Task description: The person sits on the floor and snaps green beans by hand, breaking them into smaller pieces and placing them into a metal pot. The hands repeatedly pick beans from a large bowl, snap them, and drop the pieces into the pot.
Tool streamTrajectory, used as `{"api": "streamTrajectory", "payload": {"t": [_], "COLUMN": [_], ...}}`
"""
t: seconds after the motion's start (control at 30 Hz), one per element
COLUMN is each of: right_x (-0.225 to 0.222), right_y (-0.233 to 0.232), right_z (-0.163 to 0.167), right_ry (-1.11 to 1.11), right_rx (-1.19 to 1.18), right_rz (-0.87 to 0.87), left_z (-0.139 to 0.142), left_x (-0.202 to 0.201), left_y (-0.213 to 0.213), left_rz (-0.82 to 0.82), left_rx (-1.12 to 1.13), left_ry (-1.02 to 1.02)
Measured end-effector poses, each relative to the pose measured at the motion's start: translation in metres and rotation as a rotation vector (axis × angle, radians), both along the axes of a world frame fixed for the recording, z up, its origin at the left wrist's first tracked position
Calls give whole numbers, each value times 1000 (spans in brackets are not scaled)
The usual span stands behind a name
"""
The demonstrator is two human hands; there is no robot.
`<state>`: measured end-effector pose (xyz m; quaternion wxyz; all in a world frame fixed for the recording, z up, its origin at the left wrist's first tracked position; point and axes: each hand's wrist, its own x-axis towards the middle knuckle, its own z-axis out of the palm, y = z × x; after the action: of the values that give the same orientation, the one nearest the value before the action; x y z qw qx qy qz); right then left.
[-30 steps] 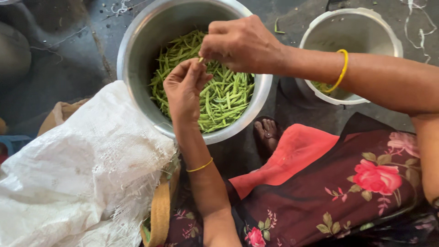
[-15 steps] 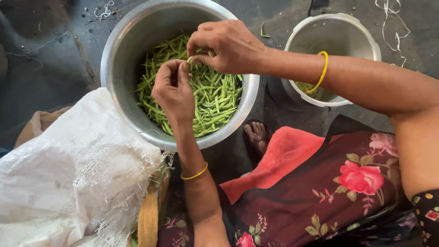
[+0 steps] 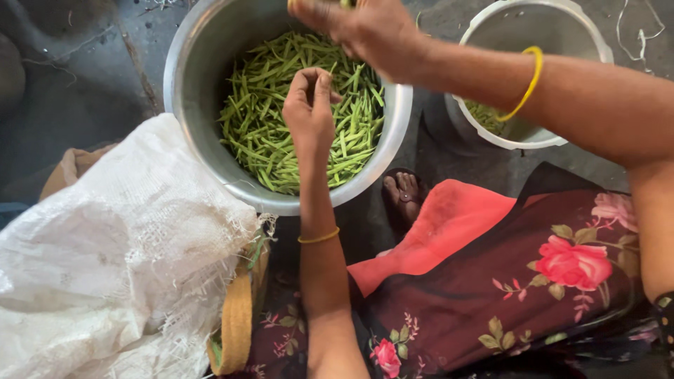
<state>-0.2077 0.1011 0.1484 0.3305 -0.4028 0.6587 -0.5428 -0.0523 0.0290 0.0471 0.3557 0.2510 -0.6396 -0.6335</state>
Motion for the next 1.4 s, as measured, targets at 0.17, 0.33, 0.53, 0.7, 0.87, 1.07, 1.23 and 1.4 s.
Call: {"api": "streamTrajectory", "payload": {"t": [0.17, 0.33, 0.53, 0.7, 0.87, 1.07, 1.23, 1.4], "right_x": [-87, -140, -173, -165, -113, -20, 14, 34], "right_y": [34, 94, 132, 113, 57, 16, 0, -19], "right_z": [-14, -39, -20, -10, -31, -60, -28, 8], "right_ry": [657, 538, 449, 506, 572, 660, 352, 326], "right_rx": [799, 1202, 1257, 846, 555, 220, 166, 99], "right_rz": [359, 443, 350, 225, 420, 499, 371, 338], "left_z": [-78, -126, -113, -110, -115, -59, 7, 43], "left_x": [8, 9, 4, -1, 13, 36, 50, 68], "left_y": [-32, -10, 14, 15, -15, -47, -44, -42], "left_rz": [20, -374, -458, -491, -473, -309, -233, -95], "left_rx": [-596, -681, -735, -784, -634, -90, -223, -557], "left_ry": [-550, -948, -1230, -1231, -890, -399, -265, -156]}}
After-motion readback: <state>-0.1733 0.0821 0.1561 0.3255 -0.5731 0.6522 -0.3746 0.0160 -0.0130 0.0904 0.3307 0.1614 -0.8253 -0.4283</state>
